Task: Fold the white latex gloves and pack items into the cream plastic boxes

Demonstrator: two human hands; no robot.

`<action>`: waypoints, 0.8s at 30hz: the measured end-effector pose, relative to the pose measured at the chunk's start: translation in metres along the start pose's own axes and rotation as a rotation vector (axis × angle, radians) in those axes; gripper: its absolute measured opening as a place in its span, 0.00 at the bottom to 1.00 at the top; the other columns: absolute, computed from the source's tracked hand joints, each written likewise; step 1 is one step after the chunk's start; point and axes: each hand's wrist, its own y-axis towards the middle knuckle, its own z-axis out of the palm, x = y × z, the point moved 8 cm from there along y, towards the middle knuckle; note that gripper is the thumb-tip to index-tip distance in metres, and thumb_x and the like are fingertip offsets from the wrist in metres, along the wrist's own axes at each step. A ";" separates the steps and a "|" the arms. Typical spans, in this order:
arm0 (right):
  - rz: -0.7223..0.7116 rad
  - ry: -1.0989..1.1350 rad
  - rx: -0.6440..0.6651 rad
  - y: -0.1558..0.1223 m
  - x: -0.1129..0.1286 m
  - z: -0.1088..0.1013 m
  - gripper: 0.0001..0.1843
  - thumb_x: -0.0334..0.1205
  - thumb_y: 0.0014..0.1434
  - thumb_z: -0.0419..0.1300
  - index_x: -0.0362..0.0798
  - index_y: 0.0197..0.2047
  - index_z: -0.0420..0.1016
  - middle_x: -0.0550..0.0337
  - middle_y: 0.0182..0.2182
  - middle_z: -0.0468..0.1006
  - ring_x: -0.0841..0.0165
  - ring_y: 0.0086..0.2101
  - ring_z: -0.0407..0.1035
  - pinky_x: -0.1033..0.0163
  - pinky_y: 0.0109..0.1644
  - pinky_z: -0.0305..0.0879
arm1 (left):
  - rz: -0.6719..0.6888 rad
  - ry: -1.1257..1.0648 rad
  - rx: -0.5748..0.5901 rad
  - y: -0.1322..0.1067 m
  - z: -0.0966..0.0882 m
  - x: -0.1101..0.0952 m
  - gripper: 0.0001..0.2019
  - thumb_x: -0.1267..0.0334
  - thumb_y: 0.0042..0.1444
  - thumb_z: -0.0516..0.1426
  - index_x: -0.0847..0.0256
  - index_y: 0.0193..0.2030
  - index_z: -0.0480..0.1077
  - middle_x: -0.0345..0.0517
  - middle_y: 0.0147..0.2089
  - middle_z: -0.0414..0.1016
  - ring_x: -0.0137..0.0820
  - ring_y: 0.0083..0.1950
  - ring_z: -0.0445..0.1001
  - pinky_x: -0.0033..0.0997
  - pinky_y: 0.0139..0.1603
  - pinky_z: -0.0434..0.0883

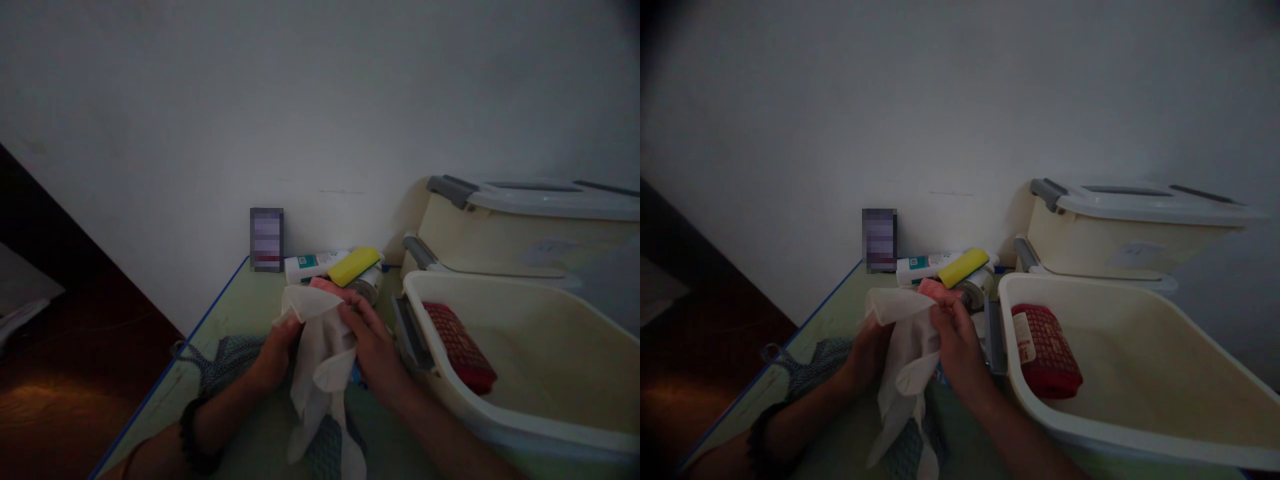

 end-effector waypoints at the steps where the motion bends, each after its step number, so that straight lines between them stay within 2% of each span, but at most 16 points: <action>1: -0.003 0.008 -0.005 0.000 0.000 0.000 0.13 0.48 0.50 0.62 0.52 0.37 0.69 0.65 0.29 0.73 0.69 0.30 0.66 0.66 0.32 0.61 | 0.031 -0.015 0.036 0.000 0.002 -0.002 0.27 0.43 0.46 0.58 0.62 0.46 0.70 0.52 0.44 0.76 0.44 0.47 0.73 0.39 0.48 0.69; 4: -0.009 0.041 -0.011 0.002 0.000 -0.001 0.13 0.48 0.50 0.61 0.52 0.37 0.68 0.64 0.30 0.74 0.67 0.31 0.68 0.64 0.34 0.63 | 0.084 0.032 0.125 -0.003 0.009 -0.010 0.27 0.50 0.41 0.65 0.59 0.47 0.66 0.47 0.42 0.73 0.38 0.43 0.72 0.33 0.43 0.69; 6: -0.019 0.062 -0.011 0.003 0.000 -0.001 0.13 0.48 0.51 0.61 0.53 0.38 0.68 0.64 0.31 0.74 0.67 0.32 0.69 0.64 0.35 0.64 | 0.041 0.117 0.105 -0.003 0.010 -0.010 0.23 0.56 0.44 0.65 0.60 0.46 0.66 0.45 0.40 0.72 0.35 0.41 0.72 0.31 0.41 0.69; 8: -0.027 0.075 -0.011 0.004 0.000 -0.001 0.12 0.48 0.52 0.60 0.53 0.38 0.68 0.64 0.33 0.75 0.67 0.34 0.69 0.64 0.36 0.64 | -0.015 0.185 0.034 -0.003 0.008 -0.008 0.18 0.58 0.47 0.63 0.61 0.44 0.68 0.45 0.40 0.73 0.34 0.41 0.72 0.30 0.41 0.69; 11: -0.036 0.090 -0.024 0.003 -0.001 -0.002 0.12 0.47 0.52 0.60 0.54 0.39 0.68 0.63 0.36 0.76 0.67 0.36 0.70 0.63 0.38 0.65 | -0.070 0.173 -0.071 0.000 0.001 -0.004 0.16 0.57 0.49 0.62 0.62 0.42 0.70 0.45 0.38 0.76 0.34 0.38 0.73 0.30 0.39 0.69; 15: -0.046 0.106 -0.048 0.004 -0.002 -0.003 0.13 0.47 0.52 0.59 0.54 0.41 0.67 0.60 0.41 0.76 0.65 0.39 0.70 0.62 0.37 0.65 | -0.154 -0.020 -0.191 0.004 -0.008 0.003 0.15 0.57 0.47 0.62 0.63 0.40 0.71 0.42 0.33 0.77 0.32 0.33 0.74 0.28 0.34 0.68; 17: -0.044 0.110 -0.037 0.004 -0.001 -0.003 0.14 0.45 0.52 0.59 0.54 0.43 0.68 0.59 0.44 0.76 0.64 0.41 0.70 0.62 0.37 0.65 | -0.180 -0.090 -0.212 0.005 -0.010 0.004 0.14 0.58 0.47 0.62 0.62 0.39 0.71 0.40 0.30 0.77 0.31 0.31 0.74 0.28 0.33 0.68; 20: -0.038 0.112 0.011 0.005 0.002 0.002 0.16 0.41 0.51 0.59 0.54 0.45 0.71 0.58 0.48 0.75 0.63 0.46 0.69 0.62 0.41 0.66 | -0.186 -0.083 -0.208 0.005 -0.010 0.002 0.13 0.57 0.47 0.62 0.62 0.36 0.71 0.40 0.29 0.76 0.31 0.30 0.73 0.28 0.33 0.68; 24: -0.028 0.090 0.070 0.006 0.005 0.008 0.16 0.38 0.48 0.60 0.52 0.43 0.73 0.57 0.44 0.77 0.64 0.43 0.70 0.62 0.40 0.65 | -0.132 -0.030 -0.177 0.004 -0.008 -0.004 0.13 0.53 0.49 0.59 0.63 0.32 0.71 0.40 0.28 0.74 0.30 0.29 0.71 0.27 0.30 0.67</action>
